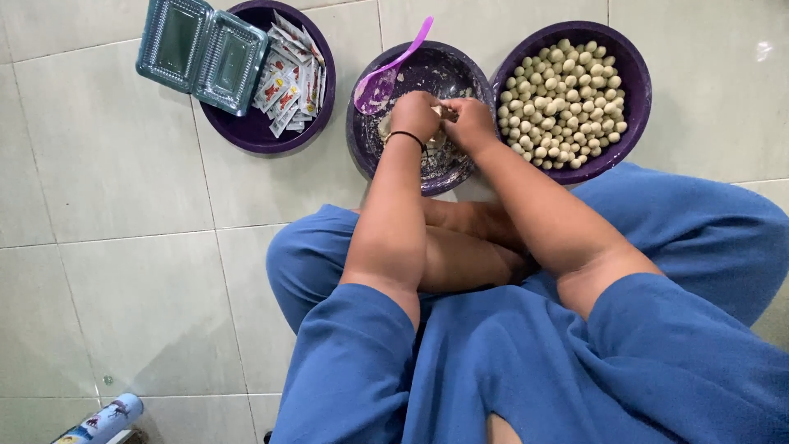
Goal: The person is sitting on the floor and rolling small pieces of dough into balls between their palms, then placing them into a purple bowl.
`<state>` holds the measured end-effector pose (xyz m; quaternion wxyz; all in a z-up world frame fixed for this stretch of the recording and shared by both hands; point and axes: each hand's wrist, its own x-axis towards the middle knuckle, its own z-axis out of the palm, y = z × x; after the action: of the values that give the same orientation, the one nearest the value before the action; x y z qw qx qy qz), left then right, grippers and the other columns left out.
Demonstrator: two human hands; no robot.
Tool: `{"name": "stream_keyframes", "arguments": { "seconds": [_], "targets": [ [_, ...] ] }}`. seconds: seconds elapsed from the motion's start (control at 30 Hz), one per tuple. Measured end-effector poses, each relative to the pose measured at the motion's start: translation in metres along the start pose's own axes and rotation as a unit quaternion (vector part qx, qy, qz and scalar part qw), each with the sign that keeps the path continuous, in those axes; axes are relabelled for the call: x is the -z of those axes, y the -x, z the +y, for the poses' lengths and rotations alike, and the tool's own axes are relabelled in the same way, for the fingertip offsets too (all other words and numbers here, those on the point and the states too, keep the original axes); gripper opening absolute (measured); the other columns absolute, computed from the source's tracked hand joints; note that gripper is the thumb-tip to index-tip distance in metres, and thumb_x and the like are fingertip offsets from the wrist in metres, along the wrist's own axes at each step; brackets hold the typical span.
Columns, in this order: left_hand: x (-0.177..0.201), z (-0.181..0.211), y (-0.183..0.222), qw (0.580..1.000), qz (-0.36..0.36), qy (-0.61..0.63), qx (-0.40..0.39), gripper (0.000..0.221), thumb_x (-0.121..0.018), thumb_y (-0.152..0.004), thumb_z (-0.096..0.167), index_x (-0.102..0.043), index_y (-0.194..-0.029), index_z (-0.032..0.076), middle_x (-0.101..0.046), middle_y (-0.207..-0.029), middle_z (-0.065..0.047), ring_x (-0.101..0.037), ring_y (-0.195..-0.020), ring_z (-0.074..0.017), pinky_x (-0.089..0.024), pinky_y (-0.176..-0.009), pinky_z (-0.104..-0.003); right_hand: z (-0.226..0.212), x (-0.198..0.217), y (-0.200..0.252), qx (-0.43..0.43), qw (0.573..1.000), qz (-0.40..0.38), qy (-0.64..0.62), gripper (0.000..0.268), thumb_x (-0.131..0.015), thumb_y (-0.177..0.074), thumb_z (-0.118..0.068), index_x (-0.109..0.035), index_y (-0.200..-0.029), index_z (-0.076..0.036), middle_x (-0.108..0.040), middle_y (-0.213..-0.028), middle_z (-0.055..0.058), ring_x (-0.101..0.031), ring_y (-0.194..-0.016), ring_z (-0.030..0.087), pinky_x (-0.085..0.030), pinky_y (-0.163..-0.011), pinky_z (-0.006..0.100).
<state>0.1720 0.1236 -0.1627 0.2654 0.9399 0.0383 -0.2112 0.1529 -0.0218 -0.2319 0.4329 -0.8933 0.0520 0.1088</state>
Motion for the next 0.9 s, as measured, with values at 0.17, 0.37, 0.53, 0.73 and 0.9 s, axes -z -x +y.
{"name": "stream_keyframes", "arguments": {
  "seconds": [0.17, 0.37, 0.53, 0.73, 0.9],
  "targets": [
    [0.002, -0.012, -0.011, 0.998, -0.018, -0.043, 0.048, 0.018, -0.068, -0.091, 0.035, -0.077, -0.106, 0.034, -0.075, -0.101, -0.004, -0.072, -0.107, -0.0304, -0.059, -0.094, -0.045, 0.004, -0.004, -0.007, 0.078, 0.993, -0.01, 0.083, 0.022, -0.074, -0.092, -0.03, -0.079, -0.112, -0.023, -0.075, -0.105, 0.014, -0.066, -0.113, 0.036, -0.053, -0.1, 0.046],
    [0.019, 0.001, 0.014, 0.999, -0.023, -0.028, 0.039, 0.022, -0.064, -0.09, 0.027, -0.076, -0.107, 0.034, -0.071, -0.11, -0.007, -0.069, -0.113, -0.0339, -0.056, -0.1, -0.045, 0.016, 0.003, -0.024, -0.102, 0.994, -0.026, -0.035, 0.013, -0.071, -0.084, -0.028, -0.079, -0.095, -0.03, -0.077, -0.086, -0.004, -0.074, -0.088, 0.015, -0.059, -0.083, 0.031],
    [-0.011, -0.006, -0.005, 0.996, -0.001, -0.081, -0.031, 0.024, -0.069, -0.088, 0.027, -0.075, -0.112, 0.031, -0.067, -0.111, -0.009, -0.067, -0.112, -0.0355, -0.057, -0.098, -0.048, 0.0, 0.015, -0.015, 0.097, 0.963, -0.113, 0.226, 0.035, -0.065, -0.089, -0.014, -0.074, -0.122, -0.012, -0.072, -0.123, 0.012, -0.061, -0.124, 0.032, -0.049, -0.107, 0.043],
    [-0.032, -0.013, -0.011, 0.989, 0.024, -0.123, -0.074, 0.021, -0.063, -0.091, 0.027, -0.076, -0.107, 0.029, -0.064, -0.11, -0.006, -0.067, -0.11, -0.0342, -0.059, -0.091, -0.047, 0.062, -0.011, -0.026, 0.245, 0.936, -0.019, 0.25, 0.024, -0.064, -0.091, -0.021, -0.076, -0.108, -0.009, -0.074, -0.107, 0.012, -0.067, -0.107, 0.035, -0.054, -0.094, 0.044],
    [-0.024, -0.009, -0.001, 0.987, 0.038, -0.126, -0.088, 0.021, -0.061, -0.091, 0.029, -0.077, -0.104, 0.03, -0.064, -0.108, -0.005, -0.067, -0.108, -0.0339, -0.06, -0.09, -0.046, 0.055, -0.004, -0.031, 0.059, 0.995, -0.045, 0.072, 0.016, -0.069, -0.092, -0.038, -0.078, -0.102, -0.028, -0.075, -0.107, -0.005, -0.064, -0.115, 0.024, -0.054, -0.096, 0.041]
  ]
}}
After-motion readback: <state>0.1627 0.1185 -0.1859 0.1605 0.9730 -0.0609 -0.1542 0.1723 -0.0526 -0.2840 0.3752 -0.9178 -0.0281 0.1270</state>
